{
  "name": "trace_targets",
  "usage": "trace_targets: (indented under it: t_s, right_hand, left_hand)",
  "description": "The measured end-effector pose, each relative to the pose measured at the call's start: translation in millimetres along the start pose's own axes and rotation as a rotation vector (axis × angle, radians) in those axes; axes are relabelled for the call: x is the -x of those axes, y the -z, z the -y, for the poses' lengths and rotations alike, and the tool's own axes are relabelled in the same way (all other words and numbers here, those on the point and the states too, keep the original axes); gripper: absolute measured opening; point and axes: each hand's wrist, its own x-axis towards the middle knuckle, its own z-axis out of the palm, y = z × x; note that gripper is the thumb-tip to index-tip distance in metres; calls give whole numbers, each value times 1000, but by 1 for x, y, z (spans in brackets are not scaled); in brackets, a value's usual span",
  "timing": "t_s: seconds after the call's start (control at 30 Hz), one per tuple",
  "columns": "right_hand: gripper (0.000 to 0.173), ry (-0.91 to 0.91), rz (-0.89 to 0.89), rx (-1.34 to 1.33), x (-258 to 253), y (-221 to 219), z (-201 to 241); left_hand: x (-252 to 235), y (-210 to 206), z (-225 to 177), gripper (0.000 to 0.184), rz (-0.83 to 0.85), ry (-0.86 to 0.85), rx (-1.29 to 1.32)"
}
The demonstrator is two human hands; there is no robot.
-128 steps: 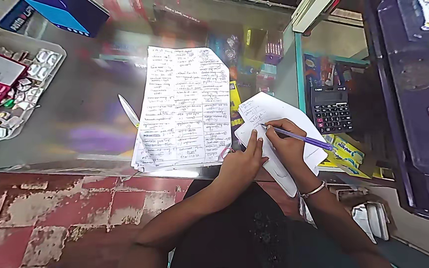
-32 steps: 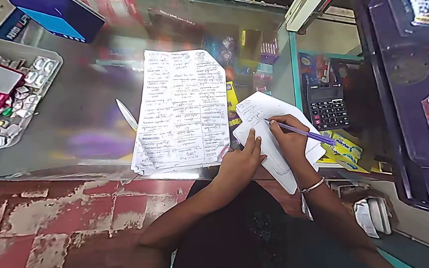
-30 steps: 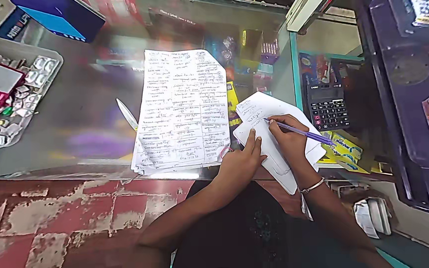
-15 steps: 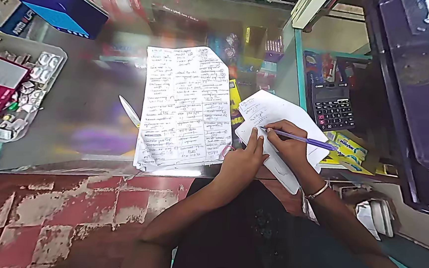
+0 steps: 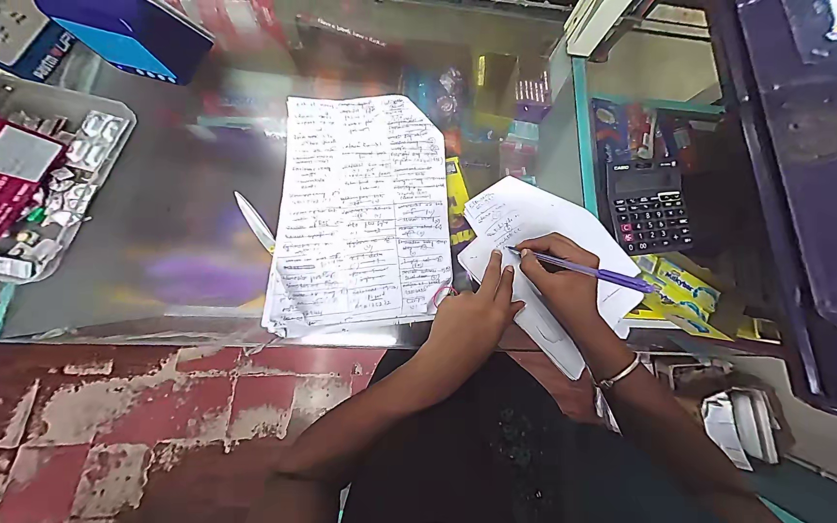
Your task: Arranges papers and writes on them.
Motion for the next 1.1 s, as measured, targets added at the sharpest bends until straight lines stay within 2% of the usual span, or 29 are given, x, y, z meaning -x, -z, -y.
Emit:
trace_targets:
  t_s: [0.63, 0.8, 1.1]
  right_hand:
    - [10, -7, -58, 15, -1, 0, -1]
    - [10, -38, -111, 25, -1, 0, -1]
    - [9, -48, -61, 27, -7, 5, -5]
  left_hand:
    - [0, -1, 2, 49, -17, -7, 19]
    - [0, 3, 1, 50, 39, 11, 27]
    - [-1, 4, 1, 49, 44, 2, 2]
